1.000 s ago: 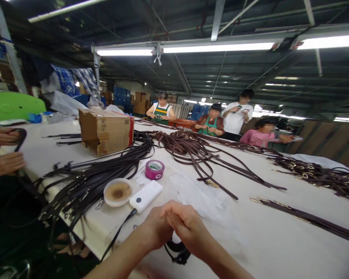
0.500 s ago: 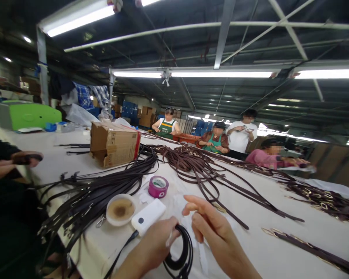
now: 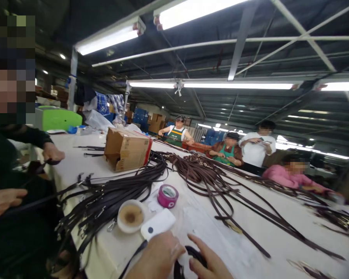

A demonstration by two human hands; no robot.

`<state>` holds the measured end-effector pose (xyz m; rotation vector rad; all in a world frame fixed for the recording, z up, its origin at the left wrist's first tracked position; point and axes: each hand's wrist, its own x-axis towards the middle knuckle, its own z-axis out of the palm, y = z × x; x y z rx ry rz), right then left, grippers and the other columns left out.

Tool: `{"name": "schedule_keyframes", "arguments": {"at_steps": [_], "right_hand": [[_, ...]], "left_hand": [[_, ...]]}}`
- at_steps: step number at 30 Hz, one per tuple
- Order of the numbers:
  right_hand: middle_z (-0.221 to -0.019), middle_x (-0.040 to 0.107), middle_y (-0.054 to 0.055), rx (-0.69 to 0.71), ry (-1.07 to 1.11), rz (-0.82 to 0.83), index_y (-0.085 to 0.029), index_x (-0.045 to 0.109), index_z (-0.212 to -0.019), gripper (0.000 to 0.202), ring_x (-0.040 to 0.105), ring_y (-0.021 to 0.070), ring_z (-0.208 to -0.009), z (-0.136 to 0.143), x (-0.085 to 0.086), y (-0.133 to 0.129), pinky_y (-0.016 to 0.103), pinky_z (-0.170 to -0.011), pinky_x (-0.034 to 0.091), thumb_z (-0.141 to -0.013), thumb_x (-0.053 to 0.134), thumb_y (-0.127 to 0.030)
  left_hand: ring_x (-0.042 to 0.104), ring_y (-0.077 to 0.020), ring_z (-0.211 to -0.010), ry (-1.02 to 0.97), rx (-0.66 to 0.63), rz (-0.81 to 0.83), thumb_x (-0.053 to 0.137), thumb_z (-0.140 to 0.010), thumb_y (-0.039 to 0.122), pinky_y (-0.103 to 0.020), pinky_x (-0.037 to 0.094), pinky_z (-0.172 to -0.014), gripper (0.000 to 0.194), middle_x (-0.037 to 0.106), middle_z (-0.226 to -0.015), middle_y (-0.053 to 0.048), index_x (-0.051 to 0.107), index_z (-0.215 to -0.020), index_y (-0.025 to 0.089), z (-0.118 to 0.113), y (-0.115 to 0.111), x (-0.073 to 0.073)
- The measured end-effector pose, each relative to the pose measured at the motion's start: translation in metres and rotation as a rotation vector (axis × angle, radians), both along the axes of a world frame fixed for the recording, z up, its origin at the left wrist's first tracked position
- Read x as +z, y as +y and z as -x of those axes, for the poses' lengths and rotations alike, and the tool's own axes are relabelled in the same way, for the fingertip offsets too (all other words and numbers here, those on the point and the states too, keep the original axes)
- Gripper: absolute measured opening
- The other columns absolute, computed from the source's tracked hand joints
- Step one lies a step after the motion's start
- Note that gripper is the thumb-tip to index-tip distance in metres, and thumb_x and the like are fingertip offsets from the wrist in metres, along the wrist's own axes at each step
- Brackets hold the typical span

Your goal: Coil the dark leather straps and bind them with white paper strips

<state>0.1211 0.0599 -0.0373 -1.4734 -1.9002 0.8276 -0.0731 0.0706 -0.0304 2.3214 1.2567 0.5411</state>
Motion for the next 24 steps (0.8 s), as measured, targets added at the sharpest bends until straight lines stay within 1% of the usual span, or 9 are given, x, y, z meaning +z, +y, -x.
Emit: {"name": "schedule_keyframes", "arguments": {"at_steps": [2, 4, 7, 9, 10, 14, 17, 20, 24], "right_hand": [[-0.103, 0.074, 0.009, -0.008, -0.012, 0.046, -0.018, 0.063, -0.122, 0.048, 0.069, 0.0263, -0.094, 0.005, 0.005, -0.006, 0.038, -0.089, 0.051, -0.077, 0.052, -0.03], [-0.108, 0.074, 0.01, -0.013, -0.037, 0.049, -0.018, 0.064, -0.121, 0.046, 0.067, 0.0267, -0.102, 0.011, 0.007, -0.01, 0.04, -0.096, 0.048, -0.078, 0.049, -0.027], [-0.125, 0.067, 0.011, 0.014, -0.129, -0.042, -0.018, 0.06, -0.126, 0.058, 0.058, 0.0278, -0.119, 0.016, 0.002, -0.014, 0.044, -0.107, 0.039, -0.069, 0.05, -0.014], [-0.122, 0.068, 0.012, 0.06, -0.175, -0.078, -0.017, 0.06, -0.125, 0.061, 0.06, 0.0278, -0.117, 0.018, -0.002, -0.016, 0.043, -0.104, 0.042, -0.065, 0.047, -0.009], [-0.118, 0.069, 0.013, 0.082, -0.176, -0.072, -0.016, 0.061, -0.122, 0.058, 0.062, 0.0279, -0.113, 0.019, -0.003, -0.016, 0.043, -0.101, 0.045, -0.067, 0.046, -0.009], [-0.1, 0.073, 0.013, 0.054, -0.104, -0.005, -0.014, 0.063, -0.109, 0.042, 0.069, 0.028, -0.094, 0.025, -0.013, -0.017, 0.04, -0.084, 0.053, -0.075, 0.041, -0.012], [-0.103, 0.073, 0.012, 0.008, -0.112, -0.026, -0.015, 0.062, -0.108, 0.04, 0.068, 0.0253, -0.1, 0.027, -0.027, -0.015, 0.038, -0.09, 0.051, -0.076, 0.039, -0.008], [-0.111, 0.071, 0.016, -0.06, -0.237, -0.125, -0.012, 0.059, -0.115, 0.042, 0.065, 0.0244, -0.107, 0.029, -0.043, -0.012, 0.037, -0.096, 0.048, -0.08, 0.036, -0.004], [-0.098, 0.071, 0.019, -0.18, -0.42, -0.227, -0.01, 0.062, -0.111, 0.037, 0.067, 0.0314, -0.097, 0.032, -0.059, -0.011, 0.045, -0.087, 0.051, -0.084, 0.036, -0.006]], "left_hand": [[0.059, -0.0265, -0.092, 0.022, 0.065, -0.071, 0.034, -0.095, 0.029, -0.037, 0.042, -0.082, 0.038, 0.066, -0.091, -0.011, 0.064, -0.076, 0.018, 0.006, -0.003, 0.007], [0.057, -0.0219, -0.087, -0.081, 0.116, -0.076, 0.038, -0.093, 0.031, -0.033, 0.04, -0.08, 0.034, 0.064, -0.086, -0.007, 0.059, -0.071, 0.019, 0.008, -0.003, 0.011], [0.054, -0.0162, -0.075, -0.346, 0.137, 0.043, 0.043, -0.088, 0.033, -0.027, 0.038, -0.074, 0.028, 0.058, -0.075, -0.001, 0.05, -0.065, 0.019, 0.006, -0.003, 0.008], [0.051, -0.0144, -0.067, -0.468, 0.13, 0.151, 0.042, -0.086, 0.036, -0.026, 0.038, -0.068, 0.03, 0.052, -0.066, 0.002, 0.046, -0.061, 0.02, 0.004, -0.002, 0.001], [0.05, -0.0139, -0.063, -0.496, 0.122, 0.195, 0.04, -0.086, 0.037, -0.025, 0.038, -0.065, 0.031, 0.05, -0.062, 0.002, 0.045, -0.061, 0.02, 0.002, 0.0, -0.003], [0.048, -0.0132, -0.056, -0.514, 0.131, 0.26, 0.033, -0.087, 0.04, -0.024, 0.038, -0.057, 0.035, 0.048, -0.057, 0.003, 0.047, -0.062, 0.02, 0.0, 0.006, -0.018], [0.047, -0.0134, -0.058, -0.491, 0.185, 0.22, 0.036, -0.087, 0.038, -0.025, 0.035, -0.06, 0.034, 0.048, -0.056, 0.004, 0.046, -0.06, 0.02, -0.001, 0.009, -0.024], [0.05, -0.0152, -0.065, -0.443, 0.222, 0.153, 0.04, -0.086, 0.035, -0.027, 0.035, -0.064, 0.029, 0.052, -0.061, 0.002, 0.047, -0.062, 0.02, -0.005, 0.011, -0.026], [0.055, -0.0203, -0.081, -0.361, 0.274, 0.055, 0.038, -0.088, 0.032, -0.031, 0.038, -0.078, 0.024, 0.06, -0.078, -0.004, 0.049, -0.07, 0.021, -0.013, 0.01, -0.033]]}}
